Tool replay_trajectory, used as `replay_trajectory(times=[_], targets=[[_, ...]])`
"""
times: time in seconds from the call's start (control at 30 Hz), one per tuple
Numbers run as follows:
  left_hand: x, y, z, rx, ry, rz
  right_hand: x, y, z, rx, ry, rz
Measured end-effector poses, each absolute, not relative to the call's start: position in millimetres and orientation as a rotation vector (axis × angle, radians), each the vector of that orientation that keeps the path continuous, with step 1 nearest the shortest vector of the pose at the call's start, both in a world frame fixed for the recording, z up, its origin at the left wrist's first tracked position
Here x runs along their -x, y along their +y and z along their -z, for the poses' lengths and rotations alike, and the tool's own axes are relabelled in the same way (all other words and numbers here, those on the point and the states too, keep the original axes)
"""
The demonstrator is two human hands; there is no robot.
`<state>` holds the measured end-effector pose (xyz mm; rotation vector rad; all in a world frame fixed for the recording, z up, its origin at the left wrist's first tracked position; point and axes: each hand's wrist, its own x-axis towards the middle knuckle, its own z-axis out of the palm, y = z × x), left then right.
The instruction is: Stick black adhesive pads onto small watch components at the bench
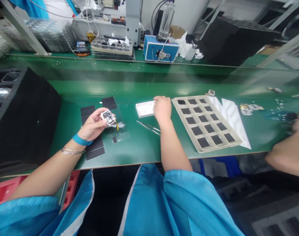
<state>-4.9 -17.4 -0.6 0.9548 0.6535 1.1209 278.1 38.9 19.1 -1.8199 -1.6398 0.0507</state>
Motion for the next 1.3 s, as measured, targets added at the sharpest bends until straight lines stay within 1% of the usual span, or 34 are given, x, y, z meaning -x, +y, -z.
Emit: replay_trajectory(times=[0.07,0.1,0.23,0.27,0.33,0.53,0.63,0.73,0.93,1.07,1.13,1.17,1.3], targets=[[5,-17,1,-0.961,0.65,-1.121,-266,34,-19,1.658,-1.639,-0.152],[5,-18,1,-0.961,0.646,-1.122,-255,30,-18,1.546,-1.628,-0.267],[3,-18,1,-0.935,0.649,-1.126,-204,7,-14,1.168,-1.589,-0.911],[3,-17,1,-0.927,0.651,-1.129,-195,1,-13,1.122,-1.581,-1.012],[2,-17,1,-0.922,0.646,-1.137,-182,-8,-11,1.081,-1.553,-1.112],[1,-18,0,-0.933,0.646,-1.154,-180,-13,-9,1.077,-1.441,-1.182],[0,-18,0,-0.945,0.672,-1.149,-180,-13,-6,1.081,-1.452,-1.149],[-1,-18,1,-0.959,0.697,-1.159,-177,-14,-3,1.101,-1.529,-1.03],[-1,-17,6,-0.95,0.737,-1.159,-175,-18,0,1.167,-1.801,-0.67],[-1,-15,8,-0.951,0.775,-1.151,-175,-17,1,1.18,-1.934,-0.582],[-1,-15,6,-0.935,0.788,-1.149,-174,-14,3,1.169,-1.89,-0.669],[-1,-16,5,-0.926,0.792,-1.155,-173,-13,4,1.151,-1.826,-0.769],[2,-18,-2,-0.915,0.823,-1.214,-168,-6,11,1.028,-1.409,-1.354]])
